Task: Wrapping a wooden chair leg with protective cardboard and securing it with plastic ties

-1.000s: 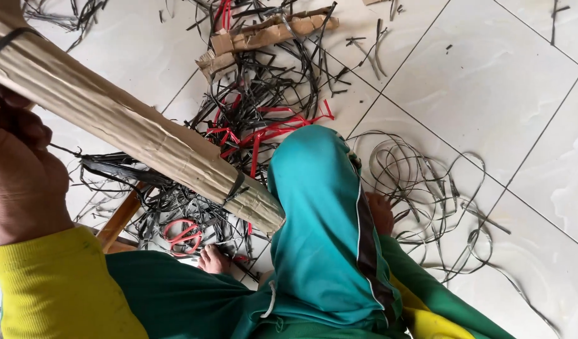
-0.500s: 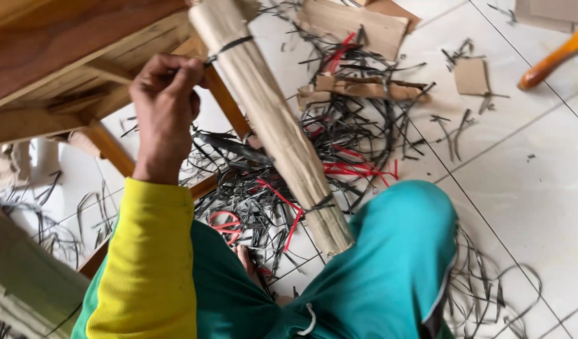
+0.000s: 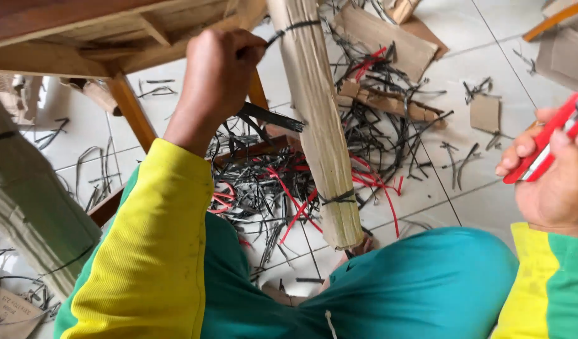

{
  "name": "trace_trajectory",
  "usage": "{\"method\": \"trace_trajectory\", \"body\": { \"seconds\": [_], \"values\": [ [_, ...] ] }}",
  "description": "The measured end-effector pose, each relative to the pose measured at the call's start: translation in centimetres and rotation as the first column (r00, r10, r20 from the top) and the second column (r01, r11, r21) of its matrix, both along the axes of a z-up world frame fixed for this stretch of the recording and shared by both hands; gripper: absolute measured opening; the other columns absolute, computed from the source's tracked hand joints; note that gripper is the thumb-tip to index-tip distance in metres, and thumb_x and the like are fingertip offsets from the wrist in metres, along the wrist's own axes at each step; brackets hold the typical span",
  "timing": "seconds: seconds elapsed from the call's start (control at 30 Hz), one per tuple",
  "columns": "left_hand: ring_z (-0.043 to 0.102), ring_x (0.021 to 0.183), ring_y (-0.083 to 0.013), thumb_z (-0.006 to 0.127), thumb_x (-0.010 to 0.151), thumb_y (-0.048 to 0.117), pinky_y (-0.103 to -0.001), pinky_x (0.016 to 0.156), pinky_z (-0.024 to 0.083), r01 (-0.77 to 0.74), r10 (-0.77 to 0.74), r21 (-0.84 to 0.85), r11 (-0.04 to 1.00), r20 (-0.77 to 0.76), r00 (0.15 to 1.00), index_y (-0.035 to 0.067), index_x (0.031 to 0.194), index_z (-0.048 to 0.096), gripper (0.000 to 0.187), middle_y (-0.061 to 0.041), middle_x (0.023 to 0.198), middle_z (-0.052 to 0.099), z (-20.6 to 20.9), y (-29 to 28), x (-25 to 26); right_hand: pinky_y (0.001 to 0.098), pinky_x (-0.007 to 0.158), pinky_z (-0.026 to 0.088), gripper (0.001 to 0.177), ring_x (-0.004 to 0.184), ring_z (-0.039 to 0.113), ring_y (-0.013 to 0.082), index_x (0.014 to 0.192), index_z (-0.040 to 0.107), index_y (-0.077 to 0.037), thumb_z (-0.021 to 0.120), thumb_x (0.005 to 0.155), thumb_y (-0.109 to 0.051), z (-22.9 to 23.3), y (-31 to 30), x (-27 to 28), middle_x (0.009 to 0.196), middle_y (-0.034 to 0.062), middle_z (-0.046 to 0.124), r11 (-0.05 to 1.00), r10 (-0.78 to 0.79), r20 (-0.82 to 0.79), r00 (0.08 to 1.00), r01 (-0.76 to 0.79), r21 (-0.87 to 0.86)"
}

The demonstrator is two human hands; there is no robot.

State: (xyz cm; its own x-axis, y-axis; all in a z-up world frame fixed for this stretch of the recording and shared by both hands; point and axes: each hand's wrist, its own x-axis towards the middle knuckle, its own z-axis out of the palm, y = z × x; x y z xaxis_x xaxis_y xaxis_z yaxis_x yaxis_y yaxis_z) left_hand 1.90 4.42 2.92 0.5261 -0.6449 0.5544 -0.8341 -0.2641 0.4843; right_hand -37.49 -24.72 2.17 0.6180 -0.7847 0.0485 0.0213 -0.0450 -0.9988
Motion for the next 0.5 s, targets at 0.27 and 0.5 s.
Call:
{"method": "trace_trajectory", "body": {
  "seconds": [0.27, 0.5],
  "values": [
    [0.068, 0.066, -0.0166, 0.06, 0.088, 0.012, -0.038, 0.06, 0.049, -0.061, 0.077, 0.083, 0.995, -0.198, 0.977, 0.009, 0.087, 0.081, 0.022, -0.006, 0.077, 0.077, 3.3, 1.3, -2.2, 0.0272, 0.042, 0.046, 0.051, 0.049, 0.051, 0.0139, 0.157, 0.039, -0.015, 0.047, 0.106, -0.015, 6.9, 14.8, 11.0, 0.073, 0.0057, 0.057, 0.854, 0.221, -0.227, 0.948, -0.301, -0.425],
    [0.07, 0.068, -0.0158, 0.065, 0.087, 0.018, -0.036, 0.06, 0.05, -0.105, 0.108, 0.029, 0.994, -0.351, 0.93, 0.009, 0.087, 0.08, 0.017, -0.004, 0.08, 0.08, 3.1, 1.4, -2.1, 0.0466, 0.065, 0.048, 0.054, 0.064, 0.061, 0.0359, 0.153, 0.05, -0.011, 0.055, 0.1, -0.003, 3.9, 17.7, 14.7, 0.092, 0.0192, 0.075, 0.421, 0.123, -0.249, 0.961, -0.278, -0.863]
  ]
}}
